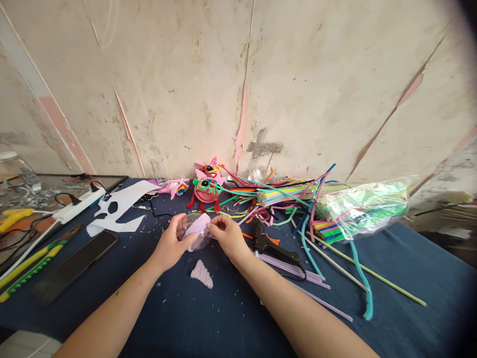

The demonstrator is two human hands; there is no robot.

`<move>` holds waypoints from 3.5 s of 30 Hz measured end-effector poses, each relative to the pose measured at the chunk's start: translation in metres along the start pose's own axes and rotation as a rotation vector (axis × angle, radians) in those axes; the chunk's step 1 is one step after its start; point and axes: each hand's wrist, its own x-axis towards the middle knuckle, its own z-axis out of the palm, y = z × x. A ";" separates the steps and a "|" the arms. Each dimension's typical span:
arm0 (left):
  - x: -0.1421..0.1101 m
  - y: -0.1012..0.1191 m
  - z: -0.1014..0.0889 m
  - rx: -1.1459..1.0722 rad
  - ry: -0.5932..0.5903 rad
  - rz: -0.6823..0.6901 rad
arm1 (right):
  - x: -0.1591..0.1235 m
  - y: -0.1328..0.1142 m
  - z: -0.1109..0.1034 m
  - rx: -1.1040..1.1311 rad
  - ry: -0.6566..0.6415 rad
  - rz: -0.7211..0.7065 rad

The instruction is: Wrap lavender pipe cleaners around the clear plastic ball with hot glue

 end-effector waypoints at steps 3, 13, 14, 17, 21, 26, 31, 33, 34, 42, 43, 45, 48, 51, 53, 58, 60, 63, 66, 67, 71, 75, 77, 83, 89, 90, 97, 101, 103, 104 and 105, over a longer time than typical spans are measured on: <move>0.000 -0.003 -0.002 0.001 -0.025 0.018 | 0.000 0.000 0.000 0.010 0.001 0.004; 0.000 -0.006 -0.004 -0.045 -0.002 0.008 | -0.001 -0.003 -0.001 0.027 -0.010 0.004; 0.000 -0.005 -0.003 -0.044 0.002 0.004 | -0.001 -0.004 -0.001 0.025 -0.012 0.003; 0.000 -0.005 -0.003 -0.056 0.022 -0.009 | -0.002 -0.004 -0.001 0.007 -0.015 -0.004; 0.001 -0.007 -0.004 -0.098 0.043 0.006 | -0.002 -0.002 -0.001 -0.014 -0.021 -0.013; 0.002 -0.005 -0.005 -0.129 0.061 -0.025 | -0.002 -0.001 -0.002 -0.018 -0.016 -0.023; 0.001 0.000 -0.005 -0.080 0.080 -0.032 | -0.002 -0.001 -0.002 -0.020 -0.023 -0.021; 0.001 0.001 -0.005 -0.064 0.092 -0.025 | -0.002 -0.002 -0.002 -0.022 -0.030 -0.021; 0.001 0.002 -0.005 -0.066 0.097 -0.026 | -0.003 -0.003 -0.001 -0.027 -0.032 -0.022; 0.003 0.003 -0.001 -0.166 0.102 -0.065 | -0.007 -0.008 0.000 -0.127 -0.024 -0.059; 0.004 0.002 -0.001 -0.169 0.106 -0.065 | -0.007 -0.008 0.000 -0.131 -0.025 -0.059; 0.004 -0.001 -0.002 -0.164 0.108 -0.059 | -0.007 -0.008 0.000 -0.135 -0.023 -0.056; 0.004 -0.005 -0.003 -0.149 0.098 -0.039 | -0.007 -0.008 0.000 -0.129 -0.015 -0.063; 0.004 -0.005 -0.002 -0.125 0.095 -0.031 | -0.007 -0.008 0.000 -0.126 0.001 -0.074; 0.003 -0.004 -0.001 -0.112 0.119 -0.045 | -0.008 -0.008 0.001 -0.122 0.014 -0.088; 0.003 0.003 -0.004 0.008 0.336 0.035 | -0.011 -0.010 0.002 -0.104 0.053 -0.117; 0.003 0.006 -0.007 0.045 0.364 0.070 | -0.012 -0.011 0.002 -0.097 0.051 -0.126; 0.002 0.009 -0.009 0.056 0.365 0.072 | -0.013 -0.012 0.000 -0.093 0.093 -0.207; 0.001 0.012 -0.010 0.060 0.403 0.097 | -0.013 -0.016 -0.006 -0.122 0.193 -0.386; 0.000 0.013 -0.011 0.061 0.424 0.110 | -0.013 -0.018 -0.009 -0.139 0.224 -0.449; 0.000 0.015 -0.013 0.021 0.460 0.112 | -0.015 -0.027 -0.017 -0.196 0.307 -0.572; 0.001 0.011 -0.011 -0.038 0.329 0.082 | -0.016 -0.024 -0.016 -0.257 0.163 -0.346; 0.002 0.007 -0.010 -0.044 0.229 0.051 | -0.015 -0.018 -0.012 -0.318 0.044 -0.219; 0.006 -0.003 -0.008 -0.130 0.088 -0.063 | -0.015 -0.004 -0.002 -0.314 -0.066 -0.137; 0.004 0.006 -0.009 -0.477 0.100 -0.090 | -0.019 -0.008 -0.003 -0.258 -0.055 -0.428; 0.003 0.009 -0.009 -0.502 0.088 -0.088 | -0.020 -0.008 -0.004 -0.260 -0.046 -0.452; 0.000 0.015 -0.015 -0.474 0.033 -0.077 | -0.020 -0.004 -0.005 -0.323 -0.041 -0.517; 0.002 0.009 -0.018 -0.437 0.041 -0.067 | -0.021 -0.004 -0.004 -0.329 -0.063 -0.547; 0.003 0.006 -0.019 -0.421 0.029 -0.051 | -0.021 -0.004 -0.004 -0.327 -0.072 -0.562; 0.004 0.005 -0.019 -0.414 0.021 -0.044 | -0.021 -0.004 -0.003 -0.326 -0.078 -0.569; 0.004 0.004 -0.019 -0.409 0.015 -0.040 | -0.022 -0.004 -0.003 -0.325 -0.084 -0.574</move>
